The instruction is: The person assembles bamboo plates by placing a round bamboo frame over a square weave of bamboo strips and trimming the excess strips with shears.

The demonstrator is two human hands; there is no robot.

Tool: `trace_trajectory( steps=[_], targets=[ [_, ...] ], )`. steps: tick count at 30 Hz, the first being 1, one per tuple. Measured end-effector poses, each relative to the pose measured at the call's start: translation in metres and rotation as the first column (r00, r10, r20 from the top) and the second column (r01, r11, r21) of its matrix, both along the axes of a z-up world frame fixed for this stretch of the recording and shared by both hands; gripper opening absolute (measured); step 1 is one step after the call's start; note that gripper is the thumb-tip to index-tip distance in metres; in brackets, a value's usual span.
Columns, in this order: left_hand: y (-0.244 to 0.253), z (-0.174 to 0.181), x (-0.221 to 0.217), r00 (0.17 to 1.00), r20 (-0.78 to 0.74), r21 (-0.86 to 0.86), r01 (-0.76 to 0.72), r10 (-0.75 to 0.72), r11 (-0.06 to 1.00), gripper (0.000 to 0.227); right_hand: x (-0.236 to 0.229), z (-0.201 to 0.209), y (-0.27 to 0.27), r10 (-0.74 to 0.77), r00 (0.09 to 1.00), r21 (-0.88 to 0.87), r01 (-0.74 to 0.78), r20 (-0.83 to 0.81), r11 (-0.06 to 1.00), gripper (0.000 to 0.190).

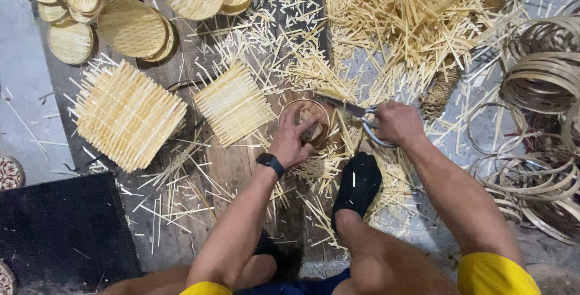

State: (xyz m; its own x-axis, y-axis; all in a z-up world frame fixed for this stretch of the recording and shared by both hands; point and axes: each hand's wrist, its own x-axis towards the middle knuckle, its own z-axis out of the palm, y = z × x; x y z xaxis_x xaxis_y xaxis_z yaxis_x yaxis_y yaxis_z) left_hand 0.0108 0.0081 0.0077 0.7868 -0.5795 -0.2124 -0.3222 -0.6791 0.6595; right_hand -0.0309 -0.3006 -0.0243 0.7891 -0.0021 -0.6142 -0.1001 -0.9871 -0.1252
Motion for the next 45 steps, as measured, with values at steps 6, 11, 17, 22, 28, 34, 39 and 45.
trace_trajectory(
  steps=[6, 11, 17, 22, 28, 34, 39, 45],
  targets=[
    [0.010, -0.036, 0.017, 0.787, -0.161, 0.104, -0.587, 0.596, 0.803, 0.058, -0.011, -0.012, -0.019, -0.407, 0.907, -0.122, 0.419, 0.111, 0.900, 0.050],
    [0.016, -0.073, 0.035, 0.640, -0.481, 0.002, -0.682, 0.599, 0.731, 0.034, -0.025, -0.023, -0.005, -0.315, 0.900, -0.139, 0.368, 0.302, 0.919, 0.069],
    [0.001, -0.051, 0.024, 0.640, -0.668, -0.211, -0.651, 0.379, 0.729, 0.031, -0.011, -0.006, 0.069, -0.628, 0.748, 0.734, 0.547, -0.213, 0.403, 0.033],
    [-0.009, -0.044, 0.013, 0.655, -0.546, -0.170, -0.697, 0.522, 0.697, 0.024, -0.007, -0.009, 0.080, -0.661, 0.646, 0.651, 0.696, -0.382, 0.303, 0.021],
    [0.000, -0.061, 0.018, 0.416, -0.741, -0.148, -0.866, 0.527, 0.477, 0.034, -0.013, -0.013, 0.080, -0.592, 0.567, 0.668, 0.741, -0.572, 0.065, 0.017],
    [0.026, -0.027, -0.011, -0.170, -0.971, 0.214, -0.931, 0.169, 0.294, 0.044, -0.032, -0.015, 0.089, -0.475, 0.350, 0.502, 0.831, -0.808, -0.242, 0.021],
    [0.038, -0.061, -0.052, -0.132, -0.981, 0.174, -0.920, 0.140, 0.351, 0.026, -0.041, -0.036, 0.102, -0.542, 0.346, 0.498, 0.852, -0.766, -0.161, 0.013],
    [0.022, -0.073, -0.065, -0.028, -0.900, 0.177, -0.936, 0.436, 0.305, 0.020, -0.043, -0.052, 0.117, -0.717, 0.349, 0.501, 0.865, -0.603, -0.001, 0.009]
  ],
)
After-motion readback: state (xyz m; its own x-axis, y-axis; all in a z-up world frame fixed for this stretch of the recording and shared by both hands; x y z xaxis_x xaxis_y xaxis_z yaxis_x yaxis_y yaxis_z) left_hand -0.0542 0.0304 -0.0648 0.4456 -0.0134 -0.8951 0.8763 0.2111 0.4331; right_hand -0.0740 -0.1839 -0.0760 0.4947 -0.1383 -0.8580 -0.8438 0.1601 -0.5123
